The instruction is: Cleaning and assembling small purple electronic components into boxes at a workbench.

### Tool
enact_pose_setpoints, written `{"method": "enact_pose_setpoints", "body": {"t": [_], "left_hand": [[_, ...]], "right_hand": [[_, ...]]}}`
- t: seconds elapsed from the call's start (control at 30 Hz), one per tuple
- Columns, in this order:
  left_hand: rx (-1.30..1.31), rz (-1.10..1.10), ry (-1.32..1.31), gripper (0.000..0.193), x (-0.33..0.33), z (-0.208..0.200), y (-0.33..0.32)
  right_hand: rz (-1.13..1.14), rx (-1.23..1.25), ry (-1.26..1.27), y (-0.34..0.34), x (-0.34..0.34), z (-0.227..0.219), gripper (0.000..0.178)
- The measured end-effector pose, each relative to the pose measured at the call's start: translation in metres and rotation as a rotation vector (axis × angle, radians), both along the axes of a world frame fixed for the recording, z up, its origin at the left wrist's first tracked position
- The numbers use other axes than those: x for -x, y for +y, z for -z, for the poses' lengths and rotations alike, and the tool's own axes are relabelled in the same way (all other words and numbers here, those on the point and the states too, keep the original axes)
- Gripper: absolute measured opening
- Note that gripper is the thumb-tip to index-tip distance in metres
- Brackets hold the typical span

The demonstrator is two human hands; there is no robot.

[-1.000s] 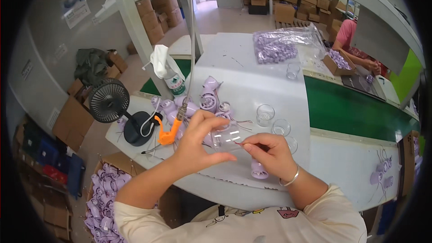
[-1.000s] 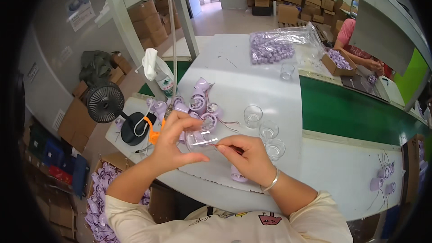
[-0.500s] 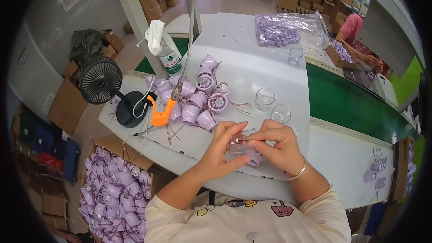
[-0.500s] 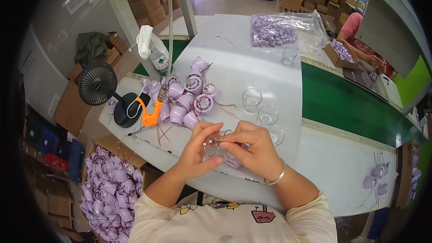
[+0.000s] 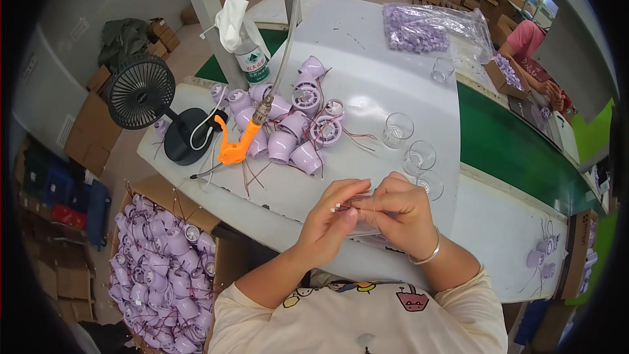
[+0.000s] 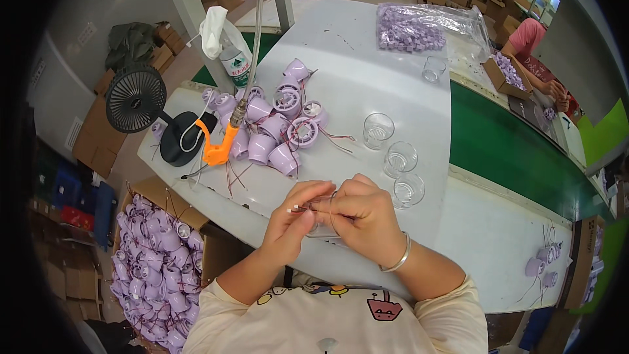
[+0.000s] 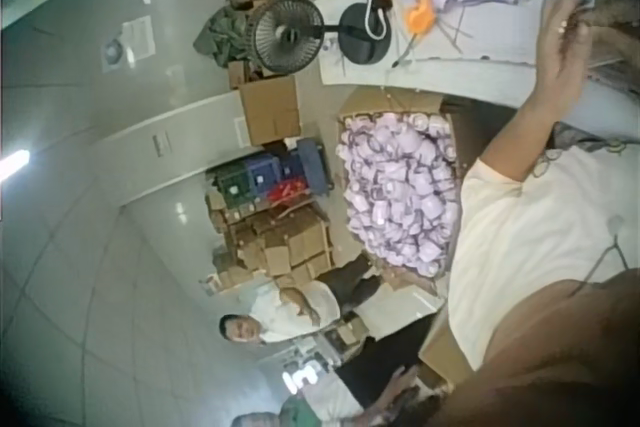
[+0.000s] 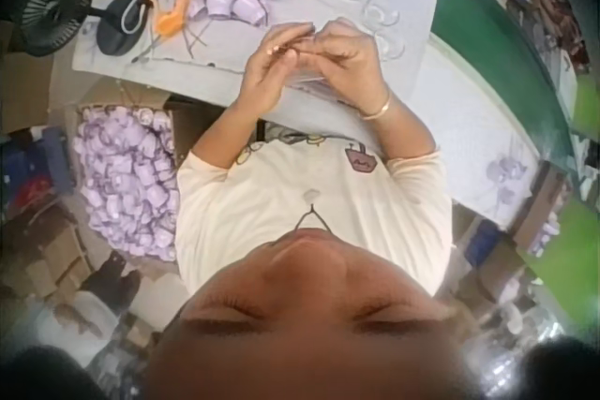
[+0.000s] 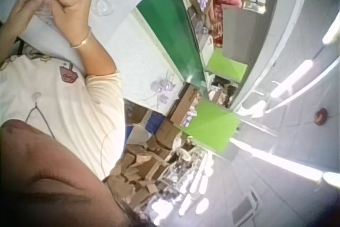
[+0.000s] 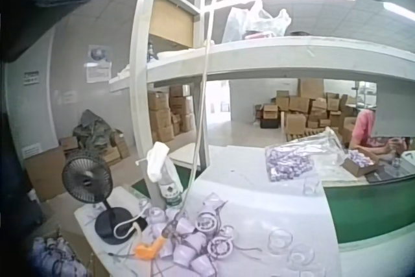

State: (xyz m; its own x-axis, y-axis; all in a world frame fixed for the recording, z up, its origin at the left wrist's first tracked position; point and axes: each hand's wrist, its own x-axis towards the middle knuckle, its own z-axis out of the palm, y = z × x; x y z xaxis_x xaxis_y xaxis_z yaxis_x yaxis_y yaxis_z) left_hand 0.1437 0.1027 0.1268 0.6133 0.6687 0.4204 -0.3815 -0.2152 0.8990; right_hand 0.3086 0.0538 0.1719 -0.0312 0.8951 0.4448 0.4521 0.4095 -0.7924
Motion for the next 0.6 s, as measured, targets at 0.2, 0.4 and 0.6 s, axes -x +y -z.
{"method": "enact_pose_setpoints", "body": {"t": [0.2, 0.4, 0.6], "left_hand": [[0.108, -0.067, -0.167, 0.032, -0.005, 0.001, 0.001], [0.075, -0.02, -0.37, 0.041, 0.004, -0.005, 0.012], [0.082, -0.021, -0.503, 0.047, 0.015, -0.003, 0.011]], "right_hand": [[0.007, 0.045, 0.03, -0.002, -0.003, -0.006, 0.016], [-0.261, 0.377, 0.63, 0.008, -0.018, 0.002, 0.044], [-0.657, 0.813, 0.785, 0.013, -0.019, 0.007, 0.051]]}}
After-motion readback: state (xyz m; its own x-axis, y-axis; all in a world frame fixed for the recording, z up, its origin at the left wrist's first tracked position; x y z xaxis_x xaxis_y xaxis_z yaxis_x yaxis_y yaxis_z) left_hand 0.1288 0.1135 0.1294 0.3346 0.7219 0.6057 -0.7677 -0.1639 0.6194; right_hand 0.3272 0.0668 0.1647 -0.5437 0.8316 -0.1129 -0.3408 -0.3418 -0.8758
